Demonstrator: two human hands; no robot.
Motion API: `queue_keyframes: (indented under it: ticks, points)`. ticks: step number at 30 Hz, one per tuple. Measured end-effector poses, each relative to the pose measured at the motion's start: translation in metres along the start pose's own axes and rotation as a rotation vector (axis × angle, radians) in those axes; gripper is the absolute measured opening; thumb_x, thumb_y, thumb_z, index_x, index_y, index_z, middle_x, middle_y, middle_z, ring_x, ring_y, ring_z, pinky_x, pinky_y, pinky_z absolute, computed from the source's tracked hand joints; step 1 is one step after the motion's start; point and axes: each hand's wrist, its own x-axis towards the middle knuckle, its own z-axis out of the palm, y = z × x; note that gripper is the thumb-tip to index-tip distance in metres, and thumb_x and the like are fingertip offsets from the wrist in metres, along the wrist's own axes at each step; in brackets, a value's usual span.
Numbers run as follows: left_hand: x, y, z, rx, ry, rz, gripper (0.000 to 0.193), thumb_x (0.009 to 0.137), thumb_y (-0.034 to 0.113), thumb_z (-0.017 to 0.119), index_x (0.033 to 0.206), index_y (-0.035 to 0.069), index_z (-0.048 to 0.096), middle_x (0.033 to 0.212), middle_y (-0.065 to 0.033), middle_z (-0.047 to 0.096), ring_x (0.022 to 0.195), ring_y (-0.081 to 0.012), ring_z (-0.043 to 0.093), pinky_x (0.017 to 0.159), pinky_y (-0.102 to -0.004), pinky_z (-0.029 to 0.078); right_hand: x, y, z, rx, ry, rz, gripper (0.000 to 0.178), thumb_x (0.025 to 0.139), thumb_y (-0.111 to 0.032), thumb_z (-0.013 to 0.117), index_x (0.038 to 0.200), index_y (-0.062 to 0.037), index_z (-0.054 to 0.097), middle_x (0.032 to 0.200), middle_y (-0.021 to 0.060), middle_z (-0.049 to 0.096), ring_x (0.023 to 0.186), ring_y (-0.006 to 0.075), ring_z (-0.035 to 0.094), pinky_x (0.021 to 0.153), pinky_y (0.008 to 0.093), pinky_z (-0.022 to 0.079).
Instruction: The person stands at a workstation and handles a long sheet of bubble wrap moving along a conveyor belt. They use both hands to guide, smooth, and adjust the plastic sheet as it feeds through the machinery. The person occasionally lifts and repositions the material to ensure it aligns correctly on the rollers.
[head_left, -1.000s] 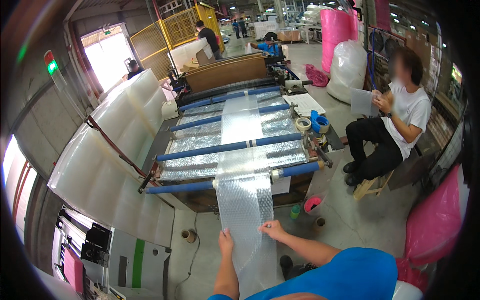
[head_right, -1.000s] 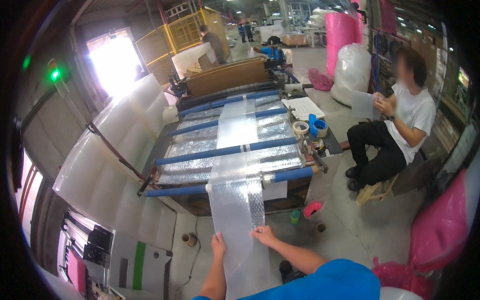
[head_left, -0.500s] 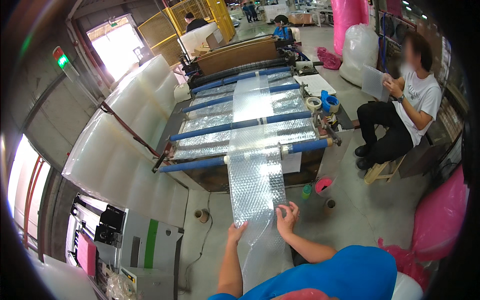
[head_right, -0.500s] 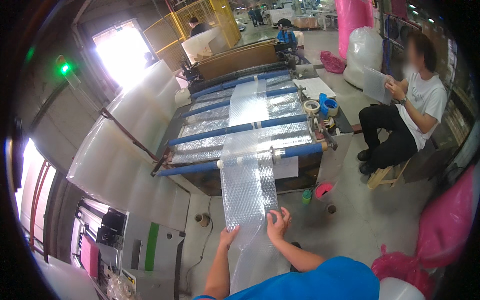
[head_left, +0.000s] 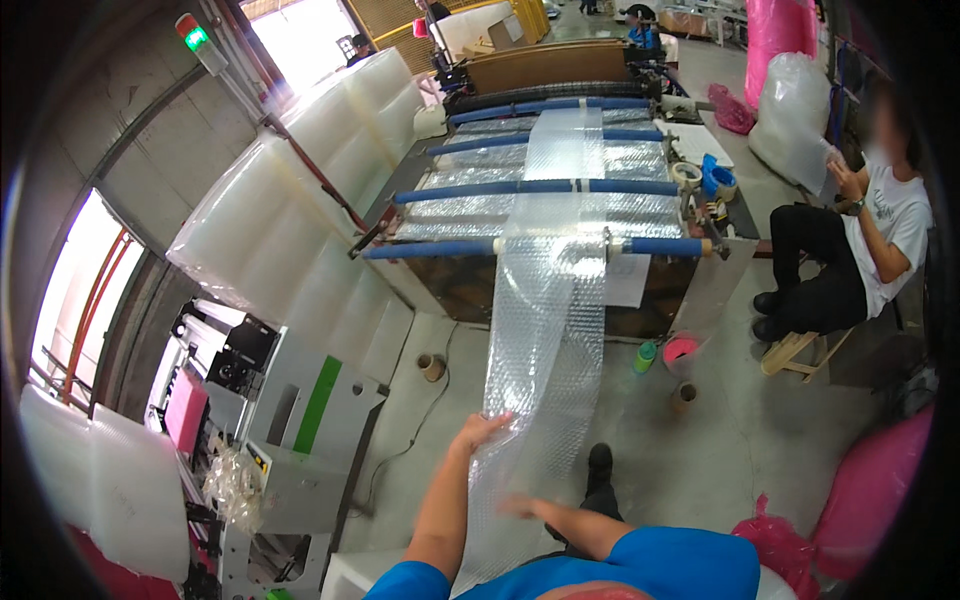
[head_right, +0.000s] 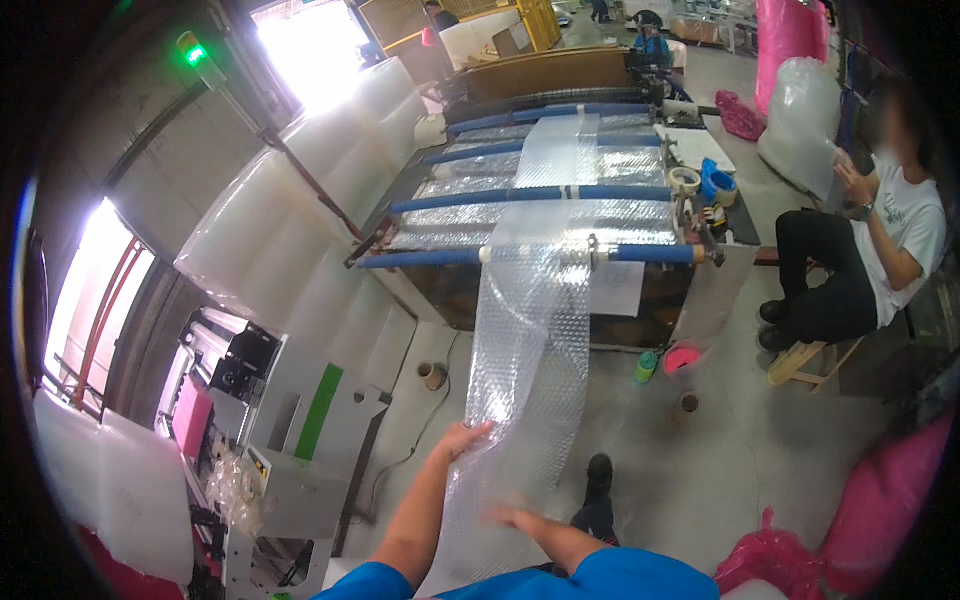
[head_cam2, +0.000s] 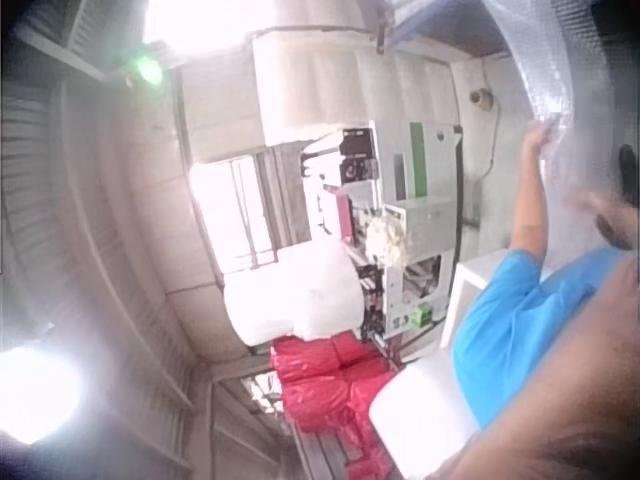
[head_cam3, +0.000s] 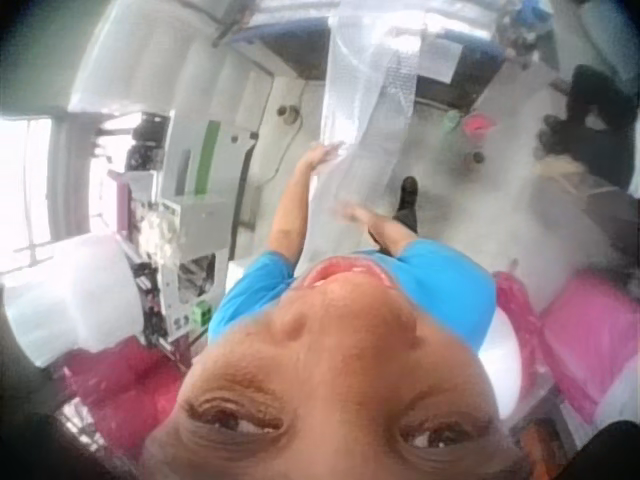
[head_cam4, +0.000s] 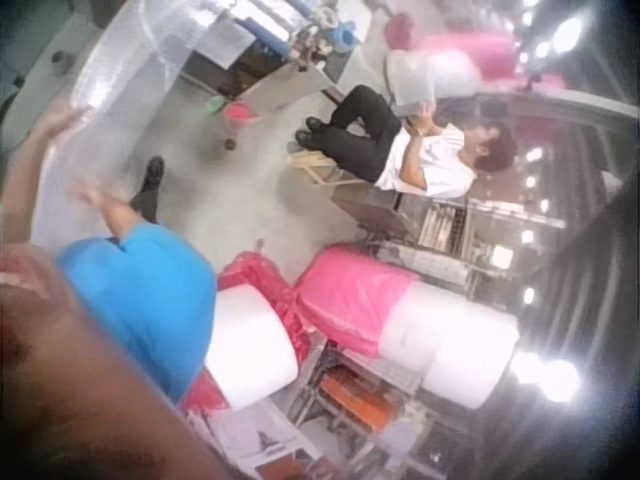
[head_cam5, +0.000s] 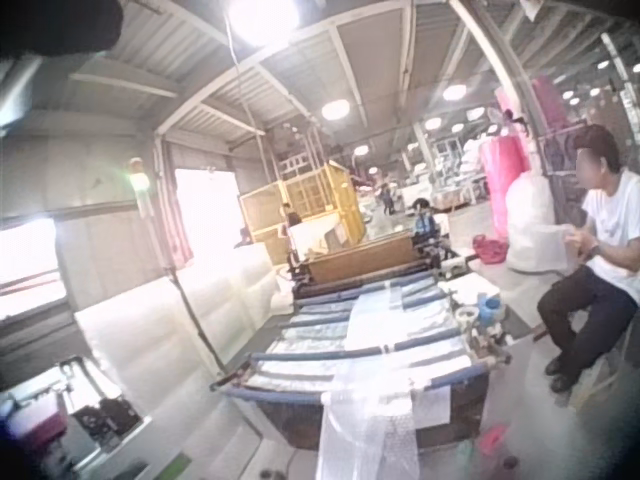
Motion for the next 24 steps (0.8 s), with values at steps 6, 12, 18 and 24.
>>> queue_keyframes:
  ticks: [6,12,18,24]
  points:
    - [-0.018,-0.013,0.004,0.114,0.105,0.047,0.069,0.058,0.048,0.068,0.097,-0.007,0.053,0.095,-0.0168,0.056,0.09,-0.0231,0.053,0.078,-0.0311,0.042,-0.083,0.034,-0.026,-0.59,-0.155,0.382,0.03,0.077,-0.03,0.051,0.095,-0.0073,0.055,0.084,0.0058,0.058,0.076,0.017,0.054,0.066,0.0327,0.043]
    - [-0.036,-0.021,0.01,0.162,0.241,0.057,0.071,0.061,0.048,0.065,0.103,-0.008,0.049,0.099,-0.0202,0.054,0.094,-0.027,0.052,0.081,-0.0326,0.04,-0.277,-0.409,0.037,-1.415,0.336,-0.695,0.021,0.08,-0.024,0.052,0.087,-0.0043,0.055,0.063,0.0039,0.054,0.052,0.0121,0.051,0.046,0.0245,0.041]
    - [-0.042,-0.052,0.005,0.212,0.277,0.039,0.073,0.065,0.054,0.056,0.102,-0.009,0.048,0.1,-0.0257,0.051,0.096,-0.0314,0.05,0.08,-0.0358,0.04,-0.393,-0.481,0.092,-1.532,0.507,-1.327,0.036,0.077,-0.02,0.055,0.109,-0.0106,0.042,0.068,0.0053,0.055,0.057,0.0127,0.05,0.053,0.0249,0.042]
    - [-0.047,-0.071,0.023,0.187,0.39,0.101,0.071,0.066,0.05,0.057,0.105,-0.009,0.045,0.1,-0.0257,0.051,0.095,-0.0317,0.051,0.08,-0.0362,0.04,-0.298,-0.443,-0.033,-0.947,0.719,-0.937,0.074,0.065,-0.024,0.066,0.126,-0.0112,0.026,0.104,0.018,0.049,0.09,0.0268,0.052,0.077,0.0317,0.041]
